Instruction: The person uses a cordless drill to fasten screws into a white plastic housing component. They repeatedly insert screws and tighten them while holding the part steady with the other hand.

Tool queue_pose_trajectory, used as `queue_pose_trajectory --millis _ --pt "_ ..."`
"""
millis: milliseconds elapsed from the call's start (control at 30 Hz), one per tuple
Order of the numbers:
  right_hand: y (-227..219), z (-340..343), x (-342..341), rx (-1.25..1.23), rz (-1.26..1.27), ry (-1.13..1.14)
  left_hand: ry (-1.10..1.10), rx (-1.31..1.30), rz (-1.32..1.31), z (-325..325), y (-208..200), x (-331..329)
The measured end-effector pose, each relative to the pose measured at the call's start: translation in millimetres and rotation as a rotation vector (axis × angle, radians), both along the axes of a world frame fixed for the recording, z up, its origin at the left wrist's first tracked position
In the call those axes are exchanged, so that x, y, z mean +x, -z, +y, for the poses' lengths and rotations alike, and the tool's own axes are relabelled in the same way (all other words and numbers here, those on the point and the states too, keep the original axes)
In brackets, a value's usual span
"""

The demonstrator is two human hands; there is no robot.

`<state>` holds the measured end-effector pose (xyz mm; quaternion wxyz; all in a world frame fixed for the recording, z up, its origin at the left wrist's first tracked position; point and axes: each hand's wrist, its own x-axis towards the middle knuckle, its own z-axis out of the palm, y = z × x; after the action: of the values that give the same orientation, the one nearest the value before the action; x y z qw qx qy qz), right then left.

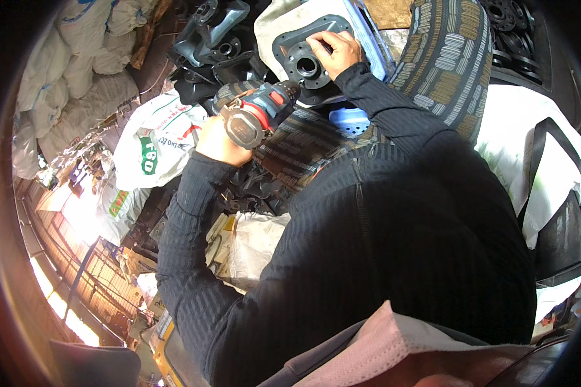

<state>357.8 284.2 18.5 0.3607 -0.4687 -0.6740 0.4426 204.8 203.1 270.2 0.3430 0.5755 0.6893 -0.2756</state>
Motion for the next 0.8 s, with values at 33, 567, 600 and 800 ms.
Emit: queue_pose_trajectory --millis 33,567,600,800 --pt "0.0 -0.1 -0.4 0.007 0.003 -0.005 -0.01 0.025 -0.005 -15.0 8.0 -6.2" --pt "-11.0 -6.2 9.1 0.078 -0.054 -0.047 -0.501 0.299 -0.327 -35.8 24.8 10.3" --pt "-11.6 -8.7 11.2 0.033 -0.076 -0.048 -0.453 0.148 -0.241 -38.9 28.1 3.9" --pt "-11.2 -9.3 -3.6 -0.233 0.251 -0.191 -0.341 0.526 -0.144 -98.6 31.8 19.3"
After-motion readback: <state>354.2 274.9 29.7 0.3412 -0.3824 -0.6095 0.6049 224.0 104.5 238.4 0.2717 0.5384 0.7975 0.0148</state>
